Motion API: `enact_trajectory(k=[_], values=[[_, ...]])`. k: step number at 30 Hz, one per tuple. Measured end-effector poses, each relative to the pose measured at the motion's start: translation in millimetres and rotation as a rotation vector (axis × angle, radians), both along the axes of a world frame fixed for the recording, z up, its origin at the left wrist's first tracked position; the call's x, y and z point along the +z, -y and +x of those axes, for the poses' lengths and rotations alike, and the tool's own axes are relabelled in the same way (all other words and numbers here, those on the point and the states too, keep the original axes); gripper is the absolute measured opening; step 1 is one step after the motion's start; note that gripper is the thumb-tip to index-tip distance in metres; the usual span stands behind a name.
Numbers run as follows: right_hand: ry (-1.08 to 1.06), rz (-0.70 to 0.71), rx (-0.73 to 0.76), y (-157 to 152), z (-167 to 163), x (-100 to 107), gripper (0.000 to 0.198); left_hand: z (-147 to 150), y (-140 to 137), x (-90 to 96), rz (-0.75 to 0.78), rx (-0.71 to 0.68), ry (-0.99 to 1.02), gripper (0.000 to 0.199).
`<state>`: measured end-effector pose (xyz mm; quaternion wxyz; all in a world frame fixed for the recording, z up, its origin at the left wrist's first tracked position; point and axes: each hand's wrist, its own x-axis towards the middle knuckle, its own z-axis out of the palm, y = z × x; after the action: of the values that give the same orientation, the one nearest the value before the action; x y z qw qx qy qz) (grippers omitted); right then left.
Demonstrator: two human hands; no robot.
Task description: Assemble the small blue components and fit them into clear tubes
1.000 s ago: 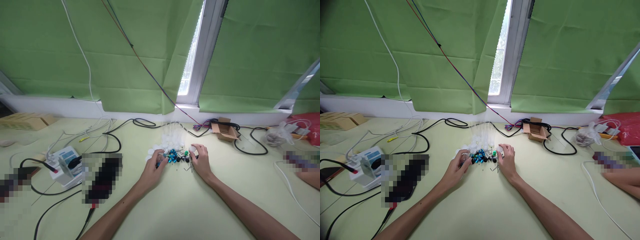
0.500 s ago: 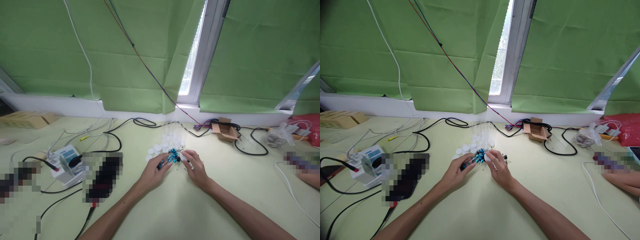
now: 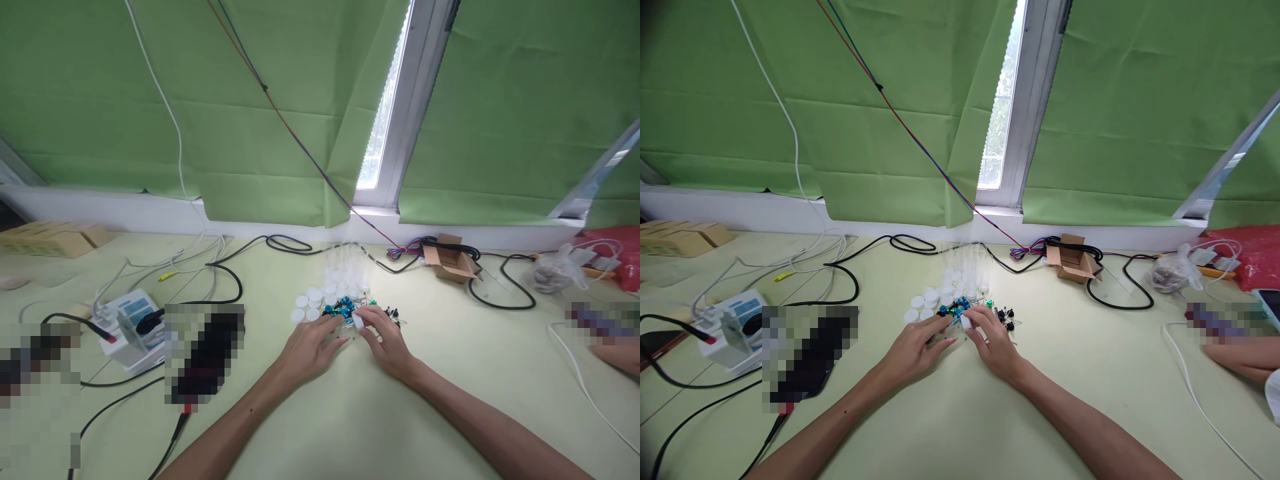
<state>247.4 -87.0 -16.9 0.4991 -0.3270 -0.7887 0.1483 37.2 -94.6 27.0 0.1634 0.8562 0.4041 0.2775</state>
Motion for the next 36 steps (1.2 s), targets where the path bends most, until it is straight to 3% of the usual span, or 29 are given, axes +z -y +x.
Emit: enact_trajectory(k=[28,36], values=[[0.112,0.035,0.046,0.1,2.4,0.2,0.027,0.8,0.6,-2.5,0.059,-0.021,-0.056,0.029],[0.148,-0.008,0.054,2.9,2.6,0.8,0.028,1.5,3.6,-3.6,0.007,-0.032,-0.023,0.032]])
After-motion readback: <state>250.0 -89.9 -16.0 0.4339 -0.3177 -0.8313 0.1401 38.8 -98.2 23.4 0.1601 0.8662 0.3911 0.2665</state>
